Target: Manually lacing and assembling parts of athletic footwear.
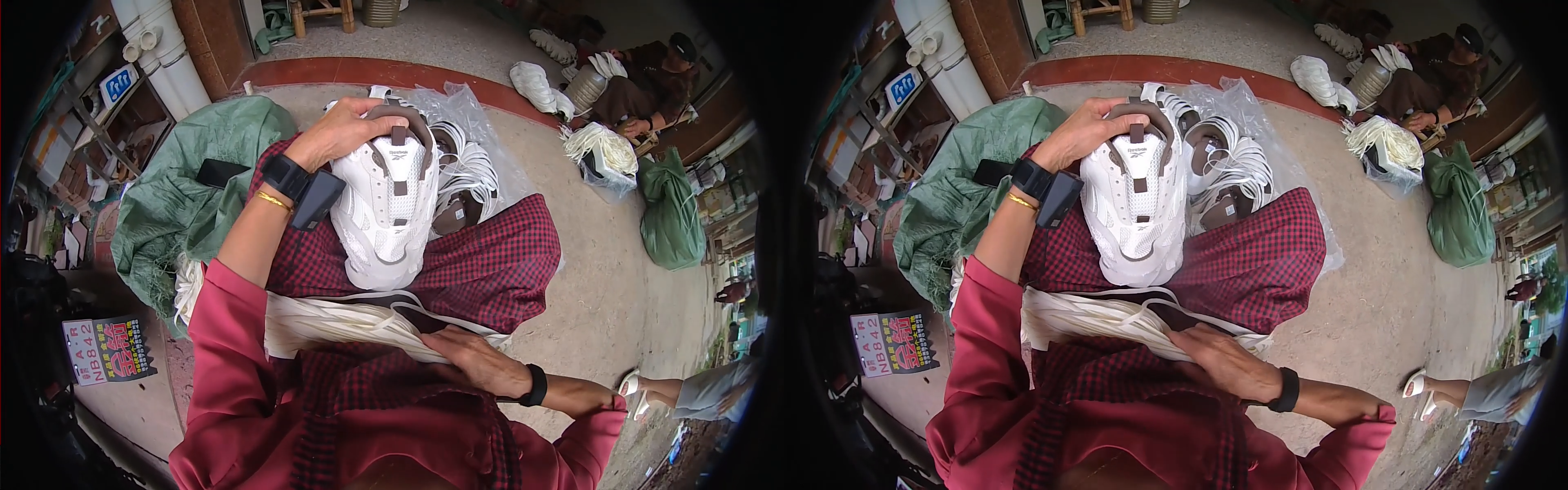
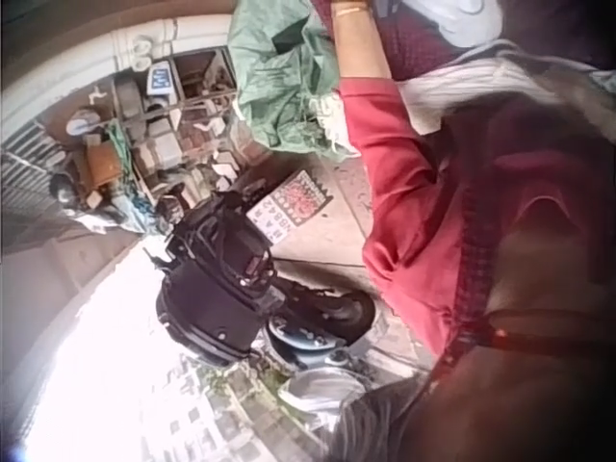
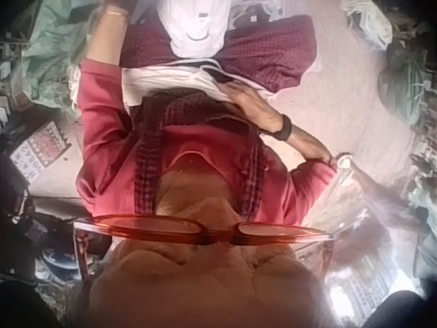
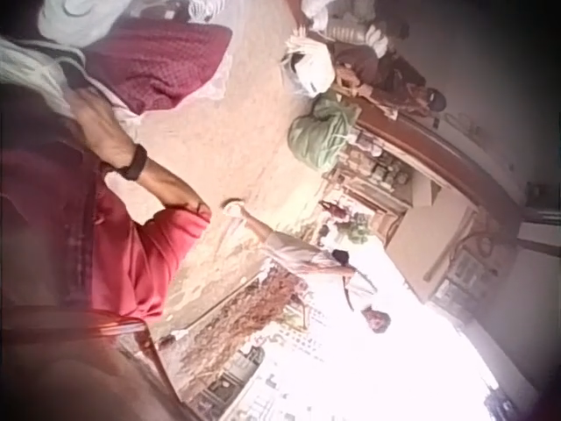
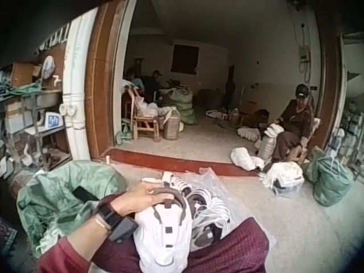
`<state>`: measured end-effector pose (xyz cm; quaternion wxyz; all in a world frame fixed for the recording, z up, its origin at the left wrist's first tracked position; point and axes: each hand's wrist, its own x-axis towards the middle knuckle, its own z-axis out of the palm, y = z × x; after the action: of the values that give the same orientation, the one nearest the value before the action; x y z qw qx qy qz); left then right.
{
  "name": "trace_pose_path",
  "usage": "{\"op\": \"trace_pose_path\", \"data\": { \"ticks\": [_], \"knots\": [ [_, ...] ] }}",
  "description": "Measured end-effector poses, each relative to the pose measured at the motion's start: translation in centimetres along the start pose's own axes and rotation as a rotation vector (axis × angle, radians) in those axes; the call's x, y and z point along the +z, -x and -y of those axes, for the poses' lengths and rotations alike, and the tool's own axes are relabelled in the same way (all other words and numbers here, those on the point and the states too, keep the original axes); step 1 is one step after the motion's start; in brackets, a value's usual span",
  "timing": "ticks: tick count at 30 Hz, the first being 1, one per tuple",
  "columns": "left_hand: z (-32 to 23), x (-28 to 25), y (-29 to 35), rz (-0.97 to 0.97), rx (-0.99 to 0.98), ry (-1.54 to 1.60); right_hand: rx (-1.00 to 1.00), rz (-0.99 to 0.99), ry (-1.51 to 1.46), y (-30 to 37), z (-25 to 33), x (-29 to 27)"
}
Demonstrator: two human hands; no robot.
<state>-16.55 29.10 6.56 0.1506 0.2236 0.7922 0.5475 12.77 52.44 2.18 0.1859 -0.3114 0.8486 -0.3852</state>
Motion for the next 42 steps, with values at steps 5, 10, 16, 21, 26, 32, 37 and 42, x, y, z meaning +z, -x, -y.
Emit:
{"op": "trace_pose_path", "data": {
  "ticks": [5, 10, 16, 21, 26, 32, 37, 42],
  "knots": [
    [0.6, -0.2, 0.2, -0.005, 0.060, 0.041, 0.076, 0.019, -0.167, 1.3, 1.9, -1.9],
    [-0.5, -0.5, 0.7, 0.010, 0.053, -0.109, 0.107, -0.121, -0.040, 0.2, -0.3, -5.7],
    [-1.3, -1.6, 3.1, -0.091, 0.204, -0.132, -0.123, -0.170, 0.137, -5.8, -1.2, -4.7],
    [-3.5, -5.4, 7.8, -0.041, 0.286, -0.351, -0.230, -0.118, 0.211, -10.4, -1.0, -2.8],
    [-9.3, -10.0, 13.3, 0.014, 0.122, -0.412, -0.349, 0.062, 0.252, -14.0, -1.5, -0.7],
    [-14.9, -16.8, 19.3, -0.016, -0.112, -0.521, -0.435, -0.013, 0.086, -12.7, -0.7, -1.9],
    [-20.9, -18.3, 23.8, -0.370, -0.332, -0.472, -0.398, -0.018, -0.030, -11.1, 0.8, -4.1],
    [-20.3, -19.6, 26.9, -0.382, -0.443, -0.517, -0.262, 0.152, -0.116, -9.5, 0.7, -6.3]
  ]
}}
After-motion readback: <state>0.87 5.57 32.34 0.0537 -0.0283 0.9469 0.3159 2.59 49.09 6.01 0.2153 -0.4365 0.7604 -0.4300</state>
